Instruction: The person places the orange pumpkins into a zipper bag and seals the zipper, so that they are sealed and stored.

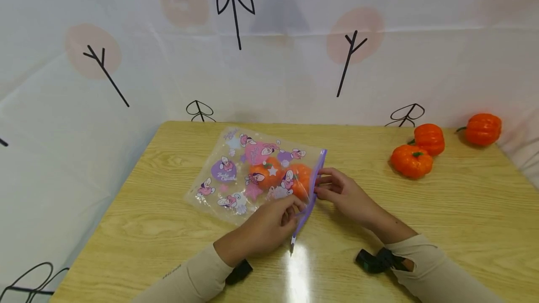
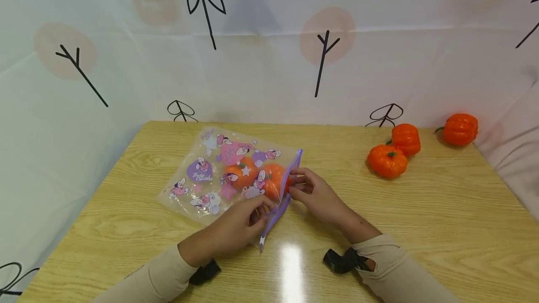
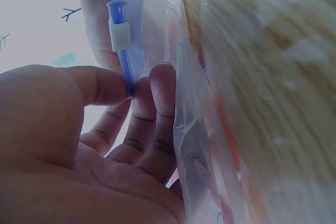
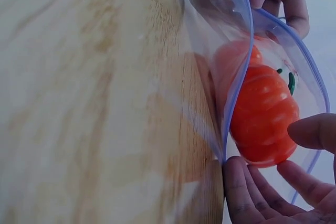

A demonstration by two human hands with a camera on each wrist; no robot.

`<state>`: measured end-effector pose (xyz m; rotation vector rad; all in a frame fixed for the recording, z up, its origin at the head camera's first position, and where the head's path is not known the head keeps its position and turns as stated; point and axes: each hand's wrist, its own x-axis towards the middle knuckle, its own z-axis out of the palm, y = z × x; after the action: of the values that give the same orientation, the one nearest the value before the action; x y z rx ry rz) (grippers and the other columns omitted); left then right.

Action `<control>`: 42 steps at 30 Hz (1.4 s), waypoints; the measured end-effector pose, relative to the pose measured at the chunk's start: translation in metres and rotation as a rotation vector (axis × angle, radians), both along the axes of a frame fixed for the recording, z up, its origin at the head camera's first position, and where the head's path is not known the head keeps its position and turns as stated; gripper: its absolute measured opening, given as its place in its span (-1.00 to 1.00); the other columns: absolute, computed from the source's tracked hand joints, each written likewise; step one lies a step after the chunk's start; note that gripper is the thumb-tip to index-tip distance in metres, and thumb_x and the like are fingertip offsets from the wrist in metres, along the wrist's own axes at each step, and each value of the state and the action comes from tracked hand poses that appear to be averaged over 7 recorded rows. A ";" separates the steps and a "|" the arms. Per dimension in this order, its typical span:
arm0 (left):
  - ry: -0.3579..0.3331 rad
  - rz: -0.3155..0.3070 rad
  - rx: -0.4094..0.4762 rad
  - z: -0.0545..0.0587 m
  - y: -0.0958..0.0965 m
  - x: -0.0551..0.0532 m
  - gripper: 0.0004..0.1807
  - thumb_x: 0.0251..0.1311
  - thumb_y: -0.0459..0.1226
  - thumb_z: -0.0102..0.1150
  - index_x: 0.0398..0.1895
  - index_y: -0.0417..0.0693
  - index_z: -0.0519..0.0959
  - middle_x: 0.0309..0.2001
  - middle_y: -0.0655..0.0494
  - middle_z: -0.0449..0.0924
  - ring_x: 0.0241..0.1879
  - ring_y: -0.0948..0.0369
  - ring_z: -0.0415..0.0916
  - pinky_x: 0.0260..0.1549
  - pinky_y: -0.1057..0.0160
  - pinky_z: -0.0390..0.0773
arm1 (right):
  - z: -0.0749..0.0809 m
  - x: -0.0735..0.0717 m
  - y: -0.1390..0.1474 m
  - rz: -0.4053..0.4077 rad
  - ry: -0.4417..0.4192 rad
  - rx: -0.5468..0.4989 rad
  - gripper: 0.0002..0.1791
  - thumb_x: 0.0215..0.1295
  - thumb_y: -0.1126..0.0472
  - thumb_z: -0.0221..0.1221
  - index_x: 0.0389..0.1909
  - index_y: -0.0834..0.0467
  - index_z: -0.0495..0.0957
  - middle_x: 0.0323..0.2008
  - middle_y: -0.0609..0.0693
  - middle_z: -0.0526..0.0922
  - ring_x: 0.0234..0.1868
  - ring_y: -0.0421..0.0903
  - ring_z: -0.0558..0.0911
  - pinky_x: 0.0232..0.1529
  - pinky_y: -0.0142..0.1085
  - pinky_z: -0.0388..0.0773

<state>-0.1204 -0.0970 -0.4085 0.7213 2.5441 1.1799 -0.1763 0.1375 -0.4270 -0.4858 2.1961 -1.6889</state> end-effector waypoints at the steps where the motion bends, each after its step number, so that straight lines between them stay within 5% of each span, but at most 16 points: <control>1: -0.002 0.001 -0.002 0.000 0.000 0.000 -0.77 0.30 -0.39 0.11 -0.03 0.03 0.53 -0.35 0.28 0.50 -0.40 0.44 0.39 -0.35 0.47 0.49 | 0.000 0.000 0.000 0.005 0.000 -0.001 -0.48 0.45 0.28 0.13 0.36 0.27 0.28 0.22 0.37 0.48 0.18 0.18 0.59 0.06 -0.35 0.60; 34: 0.000 0.010 -0.003 0.000 0.000 -0.001 -0.75 0.30 -0.38 0.12 -0.01 0.06 0.54 -0.39 0.31 0.49 -0.42 0.45 0.39 -0.37 0.47 0.48 | -0.001 -0.002 0.002 0.035 -0.009 0.004 -0.50 0.49 0.26 0.08 0.38 0.29 0.31 0.25 0.34 0.48 0.18 0.05 0.60 0.10 -0.36 0.60; 42: 0.003 0.012 -0.012 -0.001 0.001 0.000 -0.77 0.30 -0.37 0.12 -0.03 0.06 0.53 -0.40 0.32 0.48 -0.42 0.45 0.39 -0.38 0.47 0.48 | -0.002 -0.001 0.002 0.038 -0.018 -0.022 -0.50 0.50 0.30 0.04 0.39 0.37 0.27 0.27 0.39 0.44 0.24 0.18 0.56 0.12 -0.34 0.60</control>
<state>-0.1206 -0.0957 -0.4092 0.7066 2.5589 1.1667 -0.1770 0.1398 -0.4287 -0.5126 2.1440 -1.6928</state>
